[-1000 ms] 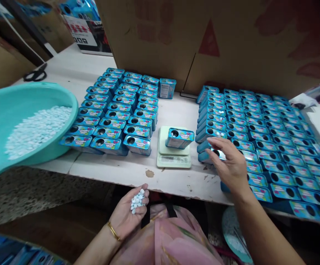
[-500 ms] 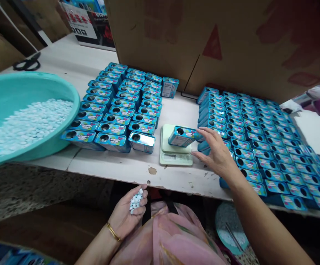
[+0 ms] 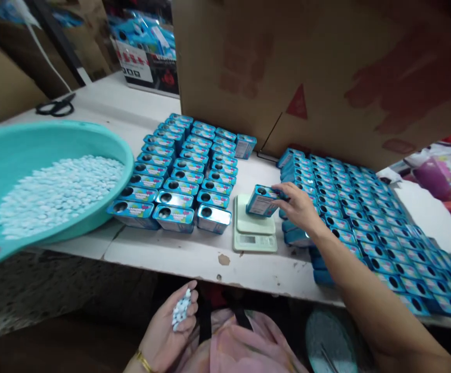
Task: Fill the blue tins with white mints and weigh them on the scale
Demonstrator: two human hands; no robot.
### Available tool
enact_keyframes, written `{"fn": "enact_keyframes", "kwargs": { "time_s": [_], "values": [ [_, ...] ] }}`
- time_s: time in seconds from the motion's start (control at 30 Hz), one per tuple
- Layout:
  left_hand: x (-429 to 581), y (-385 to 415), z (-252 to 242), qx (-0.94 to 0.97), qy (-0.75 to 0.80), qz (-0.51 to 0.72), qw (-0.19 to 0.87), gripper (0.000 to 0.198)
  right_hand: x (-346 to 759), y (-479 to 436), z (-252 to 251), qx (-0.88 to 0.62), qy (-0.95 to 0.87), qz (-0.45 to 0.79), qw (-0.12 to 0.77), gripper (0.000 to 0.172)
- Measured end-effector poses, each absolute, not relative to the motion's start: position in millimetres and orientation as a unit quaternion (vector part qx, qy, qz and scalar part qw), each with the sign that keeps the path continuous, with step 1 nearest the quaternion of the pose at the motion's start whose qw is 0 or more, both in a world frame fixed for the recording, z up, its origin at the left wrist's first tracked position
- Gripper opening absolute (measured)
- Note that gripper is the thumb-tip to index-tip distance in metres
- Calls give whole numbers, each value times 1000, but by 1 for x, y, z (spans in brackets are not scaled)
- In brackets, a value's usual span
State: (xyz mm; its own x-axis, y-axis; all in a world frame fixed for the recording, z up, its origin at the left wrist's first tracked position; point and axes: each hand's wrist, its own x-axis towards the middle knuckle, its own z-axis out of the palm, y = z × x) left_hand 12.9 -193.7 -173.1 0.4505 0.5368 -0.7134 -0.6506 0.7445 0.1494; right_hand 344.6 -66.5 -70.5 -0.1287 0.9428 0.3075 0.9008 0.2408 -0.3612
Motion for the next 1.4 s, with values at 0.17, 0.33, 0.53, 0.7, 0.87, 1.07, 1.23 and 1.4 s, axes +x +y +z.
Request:
{"fn": "enact_keyframes", "kwargs": {
  "time_s": [0.17,0.33,0.53,0.7,0.87,1.07,1.23,1.4],
  "values": [
    [5,-186,-180,-89,406,377,828,21,347,35,-80,-648,-720,-11,248,32],
    [1,-178,-175,-108,429,382,812,23,335,111,-99,-661,-704,-16,260,33],
    [10,-182,-171,-87,426,393,810,21,355,76,-84,-646,-716,-16,266,42],
    [26,-192,-175,-61,421,366,828,24,407,-66,-48,-605,-771,-19,199,22],
    [45,-200,-171,-37,409,333,849,22,420,-172,-66,-610,-789,-50,48,20],
    [57,-209,-155,-22,402,331,853,18,392,-186,-72,-627,-768,-130,29,12],
    [58,-219,-150,-37,413,338,845,16,355,-157,-48,-570,-809,-136,40,15],
    [57,-222,-143,-53,400,332,852,14,321,-105,-51,-528,-840,-121,41,12]
  ]
}}
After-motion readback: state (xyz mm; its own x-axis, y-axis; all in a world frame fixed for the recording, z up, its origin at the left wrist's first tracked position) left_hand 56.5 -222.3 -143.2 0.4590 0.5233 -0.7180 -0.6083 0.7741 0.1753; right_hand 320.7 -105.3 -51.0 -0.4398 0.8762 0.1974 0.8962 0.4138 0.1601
